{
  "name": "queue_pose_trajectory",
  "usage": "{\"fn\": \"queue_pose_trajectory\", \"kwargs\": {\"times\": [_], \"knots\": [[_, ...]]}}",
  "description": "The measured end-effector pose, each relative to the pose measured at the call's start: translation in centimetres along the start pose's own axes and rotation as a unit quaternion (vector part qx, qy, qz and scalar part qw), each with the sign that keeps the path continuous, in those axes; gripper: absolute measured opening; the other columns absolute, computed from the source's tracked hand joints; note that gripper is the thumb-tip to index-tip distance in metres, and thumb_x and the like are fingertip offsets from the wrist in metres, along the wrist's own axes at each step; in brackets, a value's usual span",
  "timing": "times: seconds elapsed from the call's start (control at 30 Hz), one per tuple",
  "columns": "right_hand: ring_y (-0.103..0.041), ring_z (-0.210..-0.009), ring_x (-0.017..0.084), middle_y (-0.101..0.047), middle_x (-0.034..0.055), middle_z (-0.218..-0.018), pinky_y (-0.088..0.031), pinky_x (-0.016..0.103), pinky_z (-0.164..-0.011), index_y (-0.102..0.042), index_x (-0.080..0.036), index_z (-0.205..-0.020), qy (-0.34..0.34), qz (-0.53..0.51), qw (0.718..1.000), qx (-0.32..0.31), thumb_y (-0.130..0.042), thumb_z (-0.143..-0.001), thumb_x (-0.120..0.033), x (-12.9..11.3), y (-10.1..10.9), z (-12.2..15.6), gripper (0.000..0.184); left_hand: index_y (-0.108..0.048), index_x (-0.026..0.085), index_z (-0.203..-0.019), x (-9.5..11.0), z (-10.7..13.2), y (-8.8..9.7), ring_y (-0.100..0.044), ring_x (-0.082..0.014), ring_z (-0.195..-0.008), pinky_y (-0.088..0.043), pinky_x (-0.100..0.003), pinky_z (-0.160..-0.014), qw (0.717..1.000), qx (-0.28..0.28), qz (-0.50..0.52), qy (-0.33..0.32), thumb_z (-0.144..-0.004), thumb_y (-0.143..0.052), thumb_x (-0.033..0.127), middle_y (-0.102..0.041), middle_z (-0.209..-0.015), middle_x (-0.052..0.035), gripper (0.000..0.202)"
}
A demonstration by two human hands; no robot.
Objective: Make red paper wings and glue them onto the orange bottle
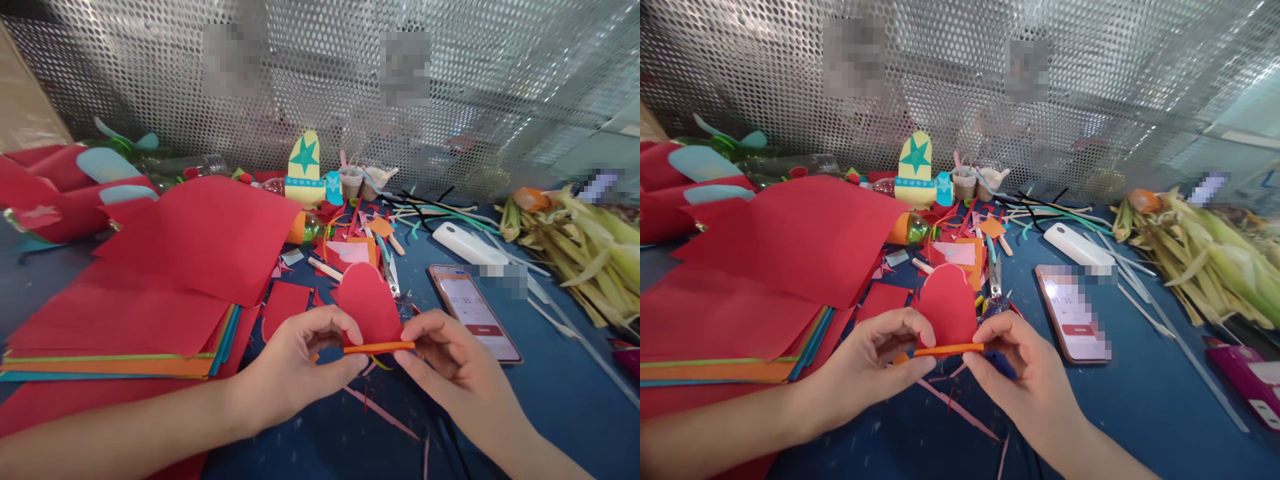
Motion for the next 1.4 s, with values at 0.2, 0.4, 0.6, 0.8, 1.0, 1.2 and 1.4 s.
{"fn": "queue_pose_trajectory", "kwargs": {"times": [0.2,0.4,0.6,0.8,1.0,1.2,1.4], "knots": [[-0.064,-0.072,0.011,-0.061,0.0001,-0.078,-0.055,0.019,-0.067,-0.056,-0.024,-0.083,0.009,-0.011,1.000,0.024,-0.063,-0.083,-0.027,0.1,-0.1,0.2,0.008,-0.057,0.018,-0.070,0.0,0.3,0.1,-0.055,-0.0100,-0.066,-0.047,-0.020,-0.067,0.999,0.036,0.009,-0.004,-0.070,-0.063,0.013,-0.057,-0.069,0.0021,0.008],[-0.063,-0.077,0.012,-0.060,0.0002,-0.082,-0.054,0.021,-0.071,-0.051,-0.025,-0.083,0.024,-0.036,0.999,0.015,-0.062,-0.084,-0.021,0.3,-0.5,0.4,0.011,-0.057,0.019,-0.071,-0.4,0.4,0.1,-0.054,-0.0099,-0.069,-0.046,-0.019,-0.069,0.999,0.044,-0.002,-0.012,-0.070,-0.062,0.010,-0.057,-0.072,0.0026,0.010],[-0.059,-0.077,0.009,-0.055,-0.0019,-0.082,-0.051,0.018,-0.072,-0.050,-0.026,-0.084,0.032,-0.049,0.998,0.000,-0.058,-0.086,-0.019,0.2,-1.1,0.9,0.011,-0.053,0.018,-0.070,-0.6,0.4,0.0,-0.049,-0.0087,-0.064,-0.042,-0.018,-0.062,0.998,0.052,-0.022,-0.022,-0.069,-0.066,0.011,-0.053,-0.067,0.0047,0.015],[-0.059,-0.077,0.010,-0.055,-0.0009,-0.083,-0.051,0.020,-0.071,-0.051,-0.025,-0.084,0.018,-0.050,0.999,-0.004,-0.058,-0.087,-0.021,0.3,-1.1,1.0,0.009,-0.054,0.018,-0.071,-0.4,0.7,0.0,-0.048,-0.0085,-0.066,-0.041,-0.018,-0.063,0.999,0.048,-0.012,-0.020,-0.072,-0.066,0.013,-0.052,-0.070,0.0043,0.013],[-0.061,-0.078,0.009,-0.057,-0.0026,-0.085,-0.050,0.019,-0.073,-0.046,-0.027,-0.085,0.009,-0.054,0.998,-0.009,-0.061,-0.084,-0.020,0.7,-1.6,1.1,0.017,-0.053,0.019,-0.072,-1.1,0.9,-0.3,-0.047,-0.0078,-0.065,-0.038,-0.017,-0.057,0.999,0.043,0.008,0.004,-0.074,-0.063,0.013,-0.052,-0.072,0.0045,0.012],[-0.059,-0.071,0.011,-0.056,-0.0031,-0.079,-0.050,0.020,-0.066,-0.043,-0.027,-0.079,-0.012,-0.044,0.999,0.009,-0.065,-0.080,-0.020,0.9,-1.7,1.1,0.022,-0.053,0.018,-0.072,-1.0,1.1,-1.0,-0.046,-0.0073,-0.062,-0.038,-0.018,-0.057,1.000,0.023,0.005,0.011,-0.075,-0.061,0.011,-0.051,-0.070,0.0047,0.011],[-0.057,-0.072,0.011,-0.056,-0.0026,-0.080,-0.049,0.021,-0.068,-0.045,-0.027,-0.078,-0.039,-0.096,0.995,0.001,-0.062,-0.083,-0.020,1.1,-1.6,1.0,0.019,-0.055,0.017,-0.073,-1.1,1.1,-1.0,-0.045,-0.0073,-0.063,-0.038,-0.017,-0.058,1.000,0.014,0.013,0.011,-0.076,-0.060,0.011,-0.051,-0.070,0.0043,0.009]]}}
Point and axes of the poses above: each hand's wrist, its own z-axis away from the middle knuckle, its own y-axis out of the back of the hand, x = y × z, the point moved 9 cm from there along -z, towards the middle knuckle
